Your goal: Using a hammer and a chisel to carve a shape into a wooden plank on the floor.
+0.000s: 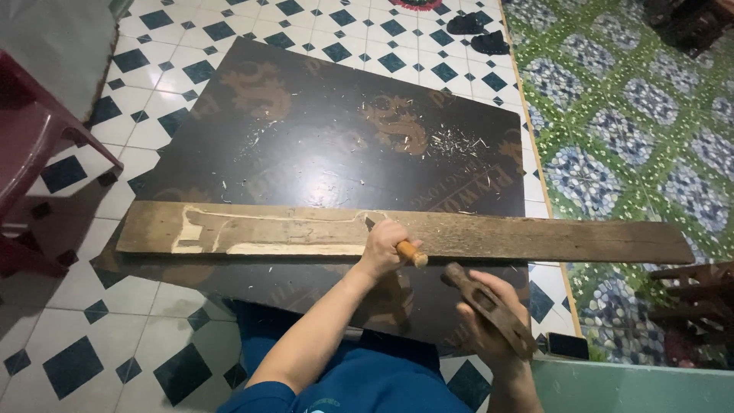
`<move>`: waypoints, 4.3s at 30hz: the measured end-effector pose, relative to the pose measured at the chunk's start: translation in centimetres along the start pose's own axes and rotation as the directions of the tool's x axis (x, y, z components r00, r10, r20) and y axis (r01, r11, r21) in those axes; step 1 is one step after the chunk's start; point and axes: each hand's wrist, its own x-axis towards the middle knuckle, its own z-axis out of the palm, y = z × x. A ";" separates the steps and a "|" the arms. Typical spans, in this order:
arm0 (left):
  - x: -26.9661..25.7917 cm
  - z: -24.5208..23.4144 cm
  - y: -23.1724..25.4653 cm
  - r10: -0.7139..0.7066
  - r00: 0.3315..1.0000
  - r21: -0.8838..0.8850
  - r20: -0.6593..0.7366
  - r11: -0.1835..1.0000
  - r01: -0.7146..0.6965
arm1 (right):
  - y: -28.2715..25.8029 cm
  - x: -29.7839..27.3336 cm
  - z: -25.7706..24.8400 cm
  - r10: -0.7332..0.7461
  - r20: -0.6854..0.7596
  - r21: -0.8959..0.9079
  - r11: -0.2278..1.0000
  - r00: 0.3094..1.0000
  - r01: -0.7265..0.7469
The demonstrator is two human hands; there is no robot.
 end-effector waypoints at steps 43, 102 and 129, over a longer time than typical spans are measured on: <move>1.7 -6.6 -2.3 -0.628 0.773 -0.443 -0.086 0.719 0.535 | 1.9 2.4 0.3 0.397 0.307 0.091 0.893 0.865 -0.442; -1.7 -3.6 -1.9 -0.255 0.915 -0.565 -0.313 0.824 0.037 | -10.2 4.4 13.0 -0.508 0.275 -0.109 0.827 0.816 0.551; 5.4 -5.2 -6.8 -0.535 0.779 -0.439 0.328 0.644 0.627 | -4.6 11.7 -1.9 0.425 0.401 -0.214 0.905 0.811 -0.368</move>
